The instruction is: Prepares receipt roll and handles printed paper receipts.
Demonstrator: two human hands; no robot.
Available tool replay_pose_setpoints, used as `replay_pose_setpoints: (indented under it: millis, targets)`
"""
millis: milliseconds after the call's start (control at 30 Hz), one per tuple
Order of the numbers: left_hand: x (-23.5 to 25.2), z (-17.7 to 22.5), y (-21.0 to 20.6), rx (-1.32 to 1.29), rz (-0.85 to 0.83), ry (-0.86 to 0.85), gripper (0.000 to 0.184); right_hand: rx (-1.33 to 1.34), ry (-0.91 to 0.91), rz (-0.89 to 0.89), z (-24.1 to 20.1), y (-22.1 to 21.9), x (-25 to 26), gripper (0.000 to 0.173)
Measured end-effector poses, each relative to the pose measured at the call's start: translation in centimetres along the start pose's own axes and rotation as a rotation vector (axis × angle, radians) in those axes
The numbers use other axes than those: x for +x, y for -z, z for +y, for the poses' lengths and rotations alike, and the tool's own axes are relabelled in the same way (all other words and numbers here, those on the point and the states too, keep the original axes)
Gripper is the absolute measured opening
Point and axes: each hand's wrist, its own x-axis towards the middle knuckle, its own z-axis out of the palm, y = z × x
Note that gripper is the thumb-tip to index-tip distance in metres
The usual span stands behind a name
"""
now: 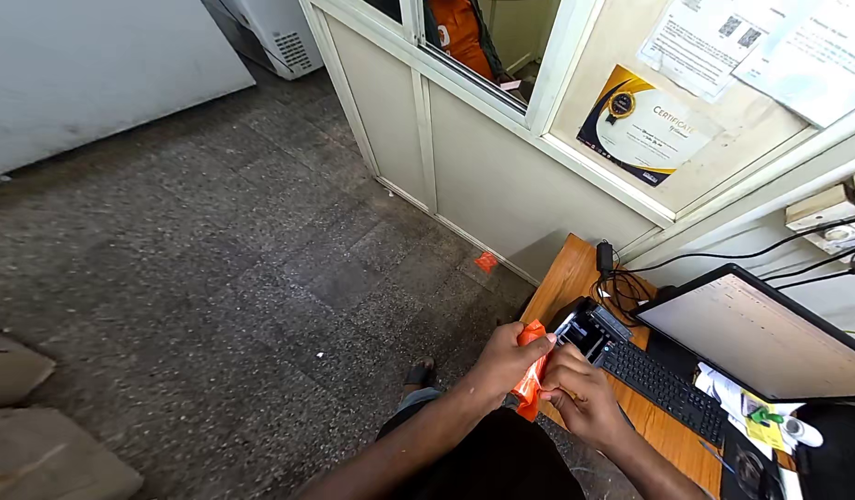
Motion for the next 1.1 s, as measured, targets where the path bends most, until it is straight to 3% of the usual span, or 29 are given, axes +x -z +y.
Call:
replay_pose_setpoints:
  millis: [100, 200, 300, 367, 600, 733, 833, 967, 1100]
  targets:
    - [0.6, -0.6, -0.1, -0.019, 0.013, -0.049, 0.036, -0.064, 0.015, -0.024, 0.7, 0.2, 0.2, 0.020]
    - [1.5, -0.1, 0.6, 0.052, 0.061, -0.135, 0.041, -0.229, -0.195, -0.004, 0.5, -0.2, 0.9, 0.018]
    - [2.0, 0.4, 1.2, 0.103, 0.137, -0.185, 0.049, -0.067, -0.441, 0.102, -0.1, -1.7, 1.7, 0.020]
    - [2.1, -0.3, 1.3, 0.120, 0.143, -0.203, 0.049, 0.082, -0.496, 0.162, -0.1, -2.6, 1.8, 0.020]
    - [2.8, -2.3, 1.4, 0.231, 0.168, -0.252, 0.057, -0.154, -0.308, 0.270, 1.7, -4.2, 1.2, 0.015]
    - [2.5, -1.0, 2.2, 0.156, -0.025, -0.229, 0.063, -0.147, -0.067, 0.287, 2.8, -3.1, 1.3, 0.022]
    - [1.4, 0.5, 2.0, 0.020, -0.096, -0.184, 0.055, -0.212, 0.075, 0.330, 1.4, -2.6, 2.0, 0.023]
    - [0.5, 1.7, 1.3, 0.027, -0.022, -0.212, 0.047, -0.318, 0.057, 0.449, -0.2, -3.3, 2.4, 0.018]
    - [1.0, 2.9, 2.4, 0.026, 0.147, -0.221, 0.042, -0.243, 0.043, 0.471, -2.3, -4.2, 2.2, 0.016]
